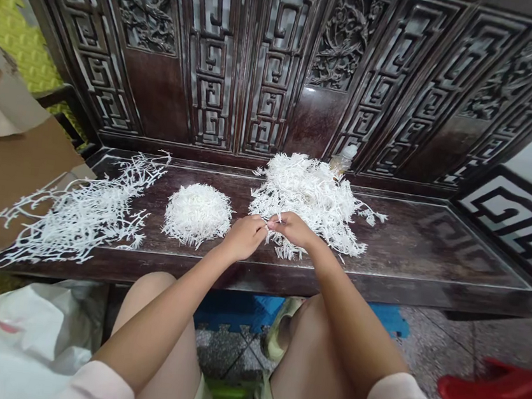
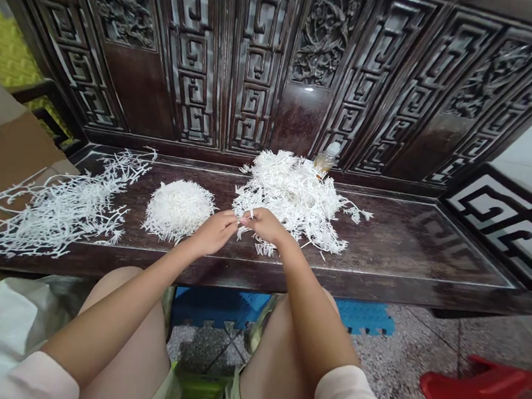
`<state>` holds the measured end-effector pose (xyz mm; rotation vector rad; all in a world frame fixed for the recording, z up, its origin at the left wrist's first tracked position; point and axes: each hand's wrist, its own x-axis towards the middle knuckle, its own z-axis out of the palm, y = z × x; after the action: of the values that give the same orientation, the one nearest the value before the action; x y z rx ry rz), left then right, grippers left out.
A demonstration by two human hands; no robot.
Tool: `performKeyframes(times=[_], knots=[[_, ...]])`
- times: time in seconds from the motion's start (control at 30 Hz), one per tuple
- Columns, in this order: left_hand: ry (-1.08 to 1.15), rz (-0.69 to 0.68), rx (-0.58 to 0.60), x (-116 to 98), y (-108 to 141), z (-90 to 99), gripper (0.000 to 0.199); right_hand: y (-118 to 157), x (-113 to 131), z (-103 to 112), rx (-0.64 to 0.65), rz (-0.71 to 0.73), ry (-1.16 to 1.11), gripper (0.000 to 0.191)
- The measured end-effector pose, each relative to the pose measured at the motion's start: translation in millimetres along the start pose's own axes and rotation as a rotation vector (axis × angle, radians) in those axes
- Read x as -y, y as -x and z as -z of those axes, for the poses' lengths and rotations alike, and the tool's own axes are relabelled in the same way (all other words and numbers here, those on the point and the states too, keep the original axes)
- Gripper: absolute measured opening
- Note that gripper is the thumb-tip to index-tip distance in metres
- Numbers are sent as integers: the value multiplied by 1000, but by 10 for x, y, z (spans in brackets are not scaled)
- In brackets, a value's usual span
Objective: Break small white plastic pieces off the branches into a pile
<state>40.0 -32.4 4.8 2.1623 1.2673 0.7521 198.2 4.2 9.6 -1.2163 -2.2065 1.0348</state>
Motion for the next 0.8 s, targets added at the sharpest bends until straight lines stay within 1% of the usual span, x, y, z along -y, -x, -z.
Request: performKeyframes(times=[0.07, 0.13, 0.17, 0.23, 0.27, 0.3, 0.33, 0.37, 0.43, 0.47, 0.53, 0.6, 0.63, 0.7, 0.77, 0.8], knots=[[8, 18, -49, -22, -11, -11, 24, -57, -37, -21, -50, 18, 4, 32], [48, 31, -107, -72, 23, 13, 24, -104, -127, 18, -154, -21, 57, 32], [79, 28, -129, -100, 54, 43, 24, -115, -197, 70, -223, -67, 89, 32], [141, 28, -168, -123, 123, 144, 24, -107, -374, 220, -394, -236, 143, 32], [153, 48, -192, -103, 147, 213, 23, -89, -464, 299, -433, -290, 141, 32], [146, 86, -220, -54, 158, 291, 22, -64, -541, 364, -437, -320, 159, 30], [118, 141, -247, 25, 154, 373, 21, -39, -597, 407, -387, -339, 184, 29], [74, 208, -273, 133, 138, 454, 20, -15, -623, 419, -294, -352, 207, 28], [-25, 345, -298, 411, 86, 590, 19, 15, -578, 355, -91, -344, 238, 25], [-71, 423, -317, 563, 63, 637, 17, 21, -513, 289, -14, -326, 239, 23], [-136, 586, -340, 837, 49, 683, 15, 19, -334, 137, 66, -261, 215, 23], [-188, 733, -332, 1017, 78, 681, 22, 11, -146, 7, 86, -206, 171, 25], [-219, 795, -325, 1062, 101, 672, 27, 7, -65, -38, 90, -191, 150, 26], [-289, 880, -336, 1062, 140, 653, 32, 4, 54, -92, 110, -157, 113, 27], [-349, 894, -386, 967, 150, 643, 32, 6, 117, -116, 144, -119, 92, 28], [-355, 862, -414, 895, 142, 637, 32, 10, 131, -123, 161, -103, 83, 28]])
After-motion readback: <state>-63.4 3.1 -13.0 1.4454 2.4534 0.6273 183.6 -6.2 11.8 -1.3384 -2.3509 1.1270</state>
